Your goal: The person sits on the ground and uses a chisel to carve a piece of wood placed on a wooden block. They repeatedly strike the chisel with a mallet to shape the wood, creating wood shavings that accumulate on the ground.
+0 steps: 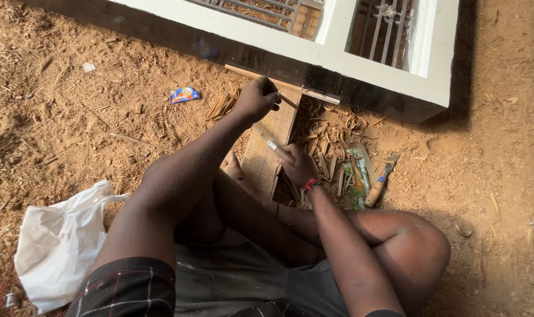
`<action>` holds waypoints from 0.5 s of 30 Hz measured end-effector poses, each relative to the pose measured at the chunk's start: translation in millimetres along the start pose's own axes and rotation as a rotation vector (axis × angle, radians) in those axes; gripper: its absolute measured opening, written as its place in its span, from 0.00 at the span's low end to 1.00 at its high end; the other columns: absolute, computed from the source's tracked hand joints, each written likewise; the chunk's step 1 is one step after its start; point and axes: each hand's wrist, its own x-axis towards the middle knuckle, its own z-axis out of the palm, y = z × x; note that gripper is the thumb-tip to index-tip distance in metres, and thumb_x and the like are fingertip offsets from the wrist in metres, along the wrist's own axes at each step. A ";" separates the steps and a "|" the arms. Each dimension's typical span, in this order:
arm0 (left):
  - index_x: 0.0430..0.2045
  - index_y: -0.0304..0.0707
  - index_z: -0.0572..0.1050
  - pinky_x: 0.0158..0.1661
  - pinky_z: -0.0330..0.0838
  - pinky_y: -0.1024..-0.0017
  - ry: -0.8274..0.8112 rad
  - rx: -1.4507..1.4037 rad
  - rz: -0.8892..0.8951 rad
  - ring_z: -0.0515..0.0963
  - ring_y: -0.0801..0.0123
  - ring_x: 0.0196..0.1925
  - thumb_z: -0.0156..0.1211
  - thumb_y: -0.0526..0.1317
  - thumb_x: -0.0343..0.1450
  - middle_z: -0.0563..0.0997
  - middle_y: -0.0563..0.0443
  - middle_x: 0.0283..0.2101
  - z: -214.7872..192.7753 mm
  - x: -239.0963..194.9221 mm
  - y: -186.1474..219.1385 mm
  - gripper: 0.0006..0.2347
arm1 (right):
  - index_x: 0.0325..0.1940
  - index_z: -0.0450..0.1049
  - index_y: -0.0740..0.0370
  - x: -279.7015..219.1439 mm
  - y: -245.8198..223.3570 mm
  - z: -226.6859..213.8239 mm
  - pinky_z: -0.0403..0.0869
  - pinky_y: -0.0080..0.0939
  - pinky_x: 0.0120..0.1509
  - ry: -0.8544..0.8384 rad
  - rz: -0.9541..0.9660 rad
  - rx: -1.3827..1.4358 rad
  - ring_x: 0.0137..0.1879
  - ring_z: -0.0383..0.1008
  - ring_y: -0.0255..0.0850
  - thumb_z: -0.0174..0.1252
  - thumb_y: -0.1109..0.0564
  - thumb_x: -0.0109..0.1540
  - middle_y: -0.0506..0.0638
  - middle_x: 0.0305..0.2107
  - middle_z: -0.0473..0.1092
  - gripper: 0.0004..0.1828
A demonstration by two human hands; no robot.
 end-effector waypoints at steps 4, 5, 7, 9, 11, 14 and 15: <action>0.36 0.28 0.74 0.40 0.84 0.69 0.015 0.089 -0.028 0.87 0.67 0.37 0.63 0.33 0.71 0.85 0.42 0.36 5.5 -5.5 3.3 0.06 | 0.47 0.66 0.59 -1.7 -6.4 -15.4 0.74 0.56 0.37 0.259 0.120 -0.058 0.34 0.76 0.52 0.62 0.49 0.63 0.60 0.30 0.74 0.17; 0.36 0.28 0.75 0.40 0.84 0.69 0.012 0.072 -0.026 0.87 0.65 0.37 0.63 0.33 0.71 0.85 0.41 0.37 7.3 -5.2 2.1 0.06 | 0.48 0.65 0.58 -4.3 -8.1 -17.5 0.75 0.55 0.37 0.174 0.193 -0.071 0.33 0.77 0.51 0.60 0.48 0.64 0.59 0.30 0.74 0.17; 0.37 0.29 0.75 0.42 0.85 0.67 -0.018 -0.019 -0.043 0.88 0.64 0.38 0.61 0.33 0.72 0.85 0.40 0.38 4.1 1.4 -0.4 0.05 | 0.51 0.63 0.54 -7.8 -8.3 -17.8 0.76 0.53 0.36 -0.002 0.331 -0.104 0.31 0.77 0.49 0.57 0.47 0.65 0.57 0.29 0.75 0.16; 0.38 0.31 0.75 0.45 0.86 0.67 -0.088 -0.174 -0.090 0.88 0.63 0.39 0.59 0.34 0.73 0.85 0.42 0.39 4.0 7.4 -3.8 0.05 | 0.53 0.62 0.55 -8.9 -10.6 -1.0 0.79 0.51 0.34 -0.100 0.184 -0.073 0.31 0.78 0.50 0.56 0.49 0.65 0.56 0.31 0.75 0.16; 0.38 0.32 0.74 0.47 0.85 0.65 -0.162 -0.298 -0.136 0.87 0.63 0.41 0.59 0.36 0.74 0.84 0.43 0.40 3.5 10.3 -4.5 0.05 | 0.53 0.63 0.55 -8.4 -11.9 3.5 0.80 0.49 0.35 -0.132 0.035 -0.057 0.33 0.80 0.49 0.57 0.50 0.65 0.55 0.33 0.76 0.17; 0.39 0.34 0.74 0.48 0.84 0.63 -0.226 -0.467 -0.192 0.87 0.62 0.41 0.57 0.39 0.76 0.83 0.43 0.40 2.3 4.2 -4.3 0.06 | 0.54 0.66 0.55 -14.0 -24.6 6.4 0.79 0.47 0.41 -0.108 -0.126 -0.026 0.38 0.82 0.47 0.61 0.51 0.63 0.54 0.35 0.79 0.18; 0.39 0.34 0.74 0.48 0.84 0.62 -0.241 -0.519 -0.207 0.86 0.62 0.41 0.56 0.40 0.76 0.83 0.44 0.39 1.4 1.9 -2.7 0.07 | 0.55 0.67 0.56 -14.6 -28.0 2.1 0.79 0.47 0.42 -0.101 -0.139 -0.012 0.39 0.82 0.47 0.61 0.51 0.63 0.54 0.36 0.79 0.19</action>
